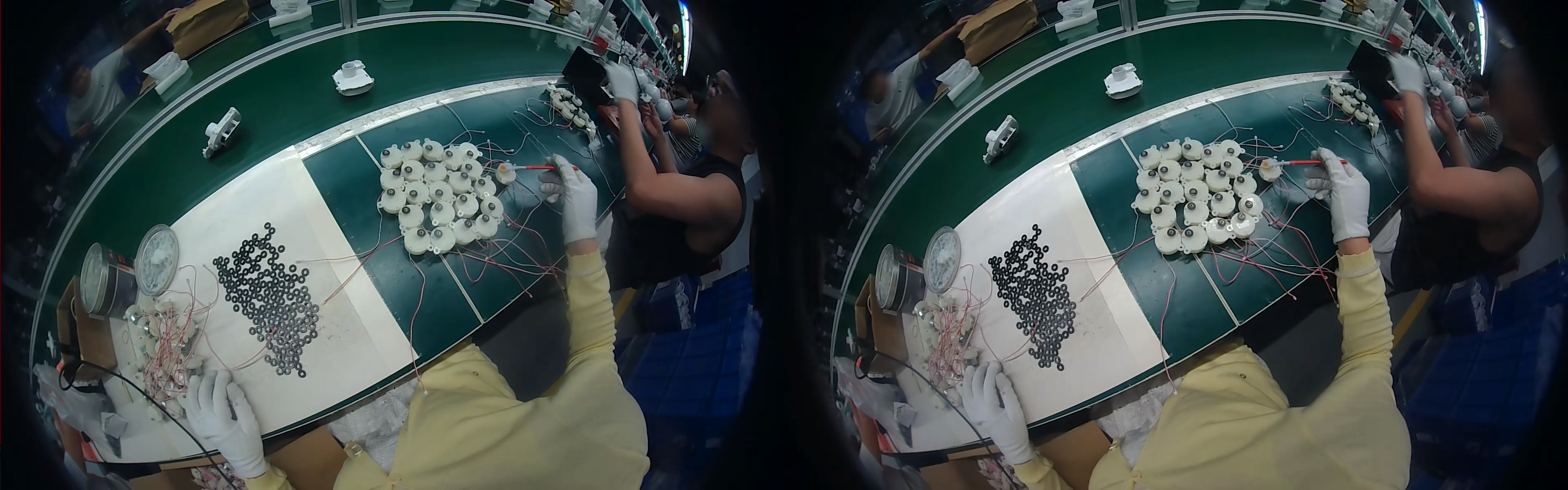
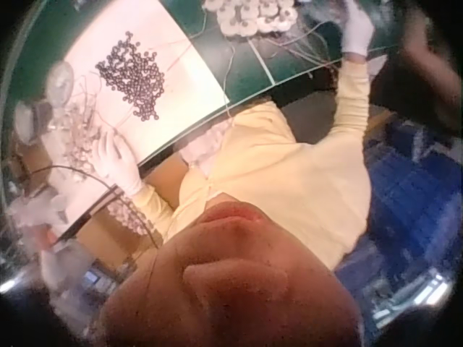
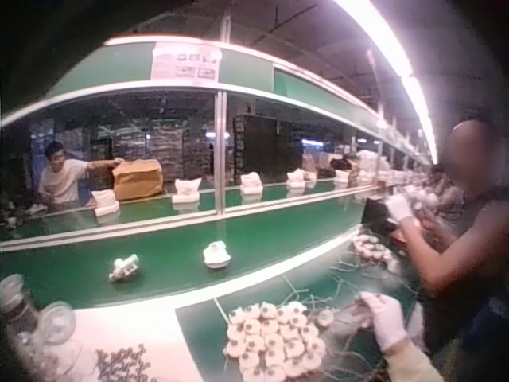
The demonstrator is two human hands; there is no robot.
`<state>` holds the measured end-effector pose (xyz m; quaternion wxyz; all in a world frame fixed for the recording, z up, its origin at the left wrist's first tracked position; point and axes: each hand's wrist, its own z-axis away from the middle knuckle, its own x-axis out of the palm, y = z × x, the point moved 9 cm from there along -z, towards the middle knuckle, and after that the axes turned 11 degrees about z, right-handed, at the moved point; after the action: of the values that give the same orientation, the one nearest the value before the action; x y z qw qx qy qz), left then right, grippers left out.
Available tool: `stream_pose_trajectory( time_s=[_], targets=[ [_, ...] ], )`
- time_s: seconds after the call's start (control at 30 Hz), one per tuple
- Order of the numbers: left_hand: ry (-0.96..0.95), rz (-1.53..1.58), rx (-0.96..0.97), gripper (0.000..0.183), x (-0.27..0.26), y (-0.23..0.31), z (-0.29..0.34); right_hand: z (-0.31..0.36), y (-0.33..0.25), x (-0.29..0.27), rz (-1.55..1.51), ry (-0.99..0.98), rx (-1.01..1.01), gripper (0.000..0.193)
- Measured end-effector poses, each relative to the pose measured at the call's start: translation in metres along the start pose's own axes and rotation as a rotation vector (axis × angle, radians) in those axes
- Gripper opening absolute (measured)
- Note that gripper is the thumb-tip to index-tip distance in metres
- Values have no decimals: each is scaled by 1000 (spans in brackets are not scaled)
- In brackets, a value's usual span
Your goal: The person assembles small white electronic components by inserting black washers into them and connecting red and white wires. They use a red-handled tool to apply a white substance from a container onto the components, then place the finished units on a green work surface.
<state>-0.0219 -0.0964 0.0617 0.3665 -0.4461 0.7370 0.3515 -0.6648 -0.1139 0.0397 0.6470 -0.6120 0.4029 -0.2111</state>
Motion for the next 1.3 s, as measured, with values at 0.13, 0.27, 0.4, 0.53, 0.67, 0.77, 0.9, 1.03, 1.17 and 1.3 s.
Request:
stream_pose_trajectory(
  time_s=[0.13,0.27,0.4,0.53,0.67,0.77,0.9,1.03,1.17,1.3],
  targets=[
    [10,-1,3,17,1,0,1,-3,3,-4,3,-11,-18,35],
    [-1,7,1,17,1,-1,0,-3,5,-7,4,-10,-4,35],
    [-1,8,8,17,0,0,0,-5,9,-10,7,-4,6,35],
    [6,3,4,17,-1,1,-1,-9,14,-15,-72,-10,15,33],
    [-41,8,-24,19,2,-3,3,-18,20,-13,-373,-97,5,30],
    [-41,11,-25,19,3,-5,4,-18,12,10,-605,-181,30,27],
    [-42,14,-24,19,3,-4,3,-15,3,51,-748,-406,128,22],
    [12,12,14,16,0,1,-2,-9,-5,73,-702,-498,162,19],
    [4,-2,7,17,1,2,-1,-5,-7,64,-720,-478,77,25],
    [-3,-5,10,17,0,1,0,15,-22,20,-551,-406,-144,31]
  ],
)
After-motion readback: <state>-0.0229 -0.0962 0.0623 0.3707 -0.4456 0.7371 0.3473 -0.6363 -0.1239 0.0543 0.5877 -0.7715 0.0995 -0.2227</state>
